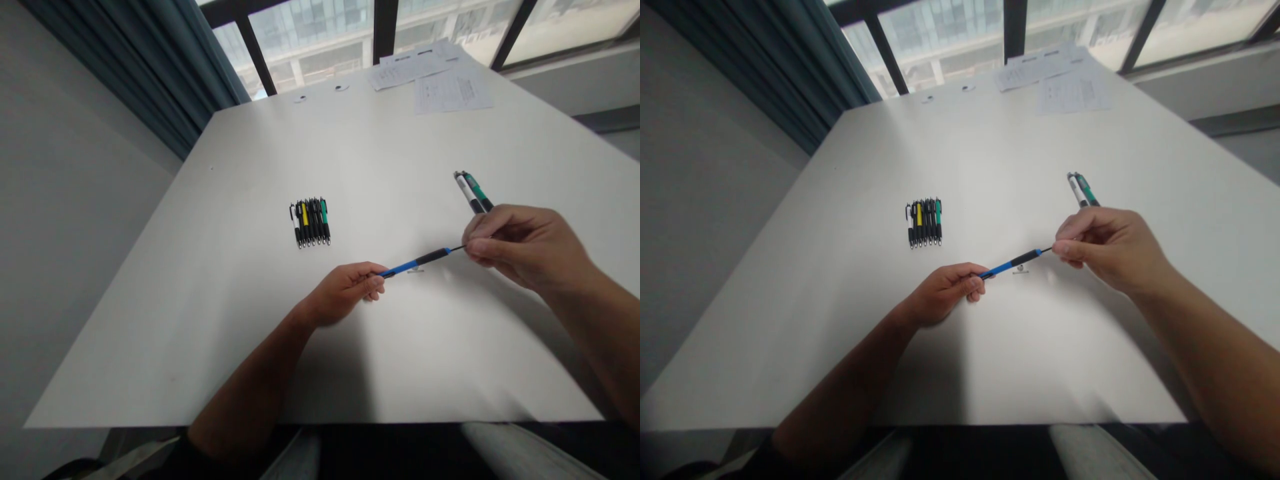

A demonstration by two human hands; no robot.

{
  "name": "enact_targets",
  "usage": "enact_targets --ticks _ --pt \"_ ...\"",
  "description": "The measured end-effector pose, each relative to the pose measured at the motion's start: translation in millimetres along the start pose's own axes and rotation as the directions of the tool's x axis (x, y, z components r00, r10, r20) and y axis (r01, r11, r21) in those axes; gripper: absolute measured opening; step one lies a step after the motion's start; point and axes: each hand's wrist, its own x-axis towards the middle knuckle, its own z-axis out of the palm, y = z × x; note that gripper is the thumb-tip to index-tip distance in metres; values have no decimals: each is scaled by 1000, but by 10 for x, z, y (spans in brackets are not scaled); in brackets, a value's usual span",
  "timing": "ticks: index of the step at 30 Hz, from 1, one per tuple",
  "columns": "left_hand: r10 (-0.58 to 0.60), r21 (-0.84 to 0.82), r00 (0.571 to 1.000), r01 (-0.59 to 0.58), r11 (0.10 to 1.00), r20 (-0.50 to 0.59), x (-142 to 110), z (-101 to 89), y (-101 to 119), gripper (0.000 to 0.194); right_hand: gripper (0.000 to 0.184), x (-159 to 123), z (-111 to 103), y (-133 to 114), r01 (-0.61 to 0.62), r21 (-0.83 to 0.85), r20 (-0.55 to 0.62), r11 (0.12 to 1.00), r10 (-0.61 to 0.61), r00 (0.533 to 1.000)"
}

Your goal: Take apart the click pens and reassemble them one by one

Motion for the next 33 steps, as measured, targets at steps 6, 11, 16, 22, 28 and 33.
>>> enact_targets --ticks 6,11,16,22,28,33 --pt "-4 4 1000 4 1000 4 1 -17 -14 34 12 -39 27 63 -18 -288 36 957 30 999" --pt "-6 -6 1000 6 1000 0 -7 -21 -9 34 16 -44 39 62 -49 -319 -47 947 36 998" --pt "10 15 1000 -10 1000 -13 -9 -18 13 34 19 -40 29 125 -109 -308 21 945 122 992" --pt "-2 -17 999 2 1000 -34 -5 1 1 32 27 -5 -2 99 -127 -284 112 950 164 980" --pt "2 -77 999 -6 997 -53 14 2 -4 34 32 -10 -7 162 -85 -503 221 860 223 950" --pt "11 -87 999 -14 996 -46 29 -3 -32 34 27 -27 43 285 174 -712 352 681 131 927"
